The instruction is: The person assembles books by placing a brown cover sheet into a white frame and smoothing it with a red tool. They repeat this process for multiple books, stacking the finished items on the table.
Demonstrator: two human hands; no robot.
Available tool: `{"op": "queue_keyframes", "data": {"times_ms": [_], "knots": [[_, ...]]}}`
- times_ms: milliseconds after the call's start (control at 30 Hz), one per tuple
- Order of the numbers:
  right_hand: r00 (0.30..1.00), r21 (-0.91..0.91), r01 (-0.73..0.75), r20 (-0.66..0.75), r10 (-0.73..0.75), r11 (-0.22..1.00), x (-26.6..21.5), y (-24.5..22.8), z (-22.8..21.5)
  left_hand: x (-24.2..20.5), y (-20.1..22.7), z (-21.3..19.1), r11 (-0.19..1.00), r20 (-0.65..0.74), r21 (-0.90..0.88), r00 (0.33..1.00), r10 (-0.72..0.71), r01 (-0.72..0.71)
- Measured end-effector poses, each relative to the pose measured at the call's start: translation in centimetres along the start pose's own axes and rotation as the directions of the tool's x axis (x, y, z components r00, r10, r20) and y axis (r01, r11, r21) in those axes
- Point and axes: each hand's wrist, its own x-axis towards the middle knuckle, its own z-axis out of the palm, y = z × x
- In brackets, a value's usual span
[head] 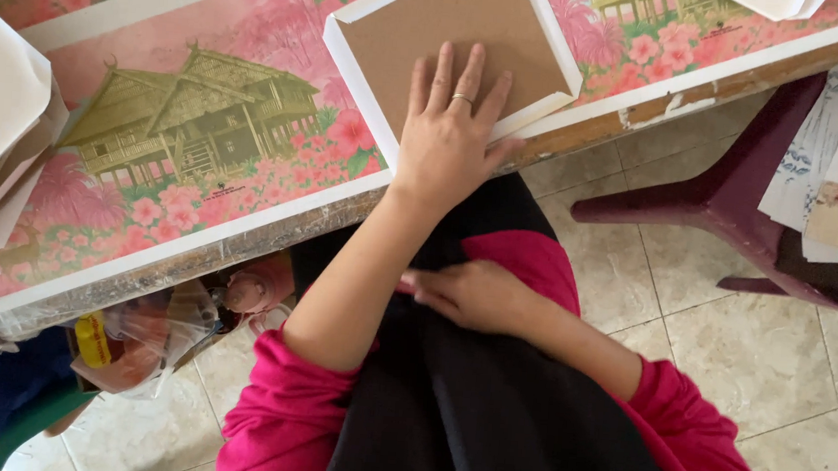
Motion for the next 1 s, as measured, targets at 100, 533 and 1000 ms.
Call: {"op": "queue_keyframes", "data": {"times_ms": [100, 533, 1000], "knots": [[0.997, 0.142, -0.050, 0.067, 0.041, 0.989, -0.9, 1.1, 0.0, -0.1, 0.1, 1.3, 0.989, -0.029, 0.121, 0.996, 0.086, -0.082], [0.970, 0.114, -0.225, 0.121, 0.211, 0.968, -2.9, 2.7, -2.7, -1.0, 0.8, 0.3, 0.987, -0.050, 0.132, 0.994, 0.093, -0.086], [0.696, 0.113, -0.230, -0.675, 0.244, 0.967, -5.3, 10.2, -7.8, -4.6, 1.1, -0.1, 0.975, 0.008, 0.189, 0.992, -0.122, 0.118]]}}
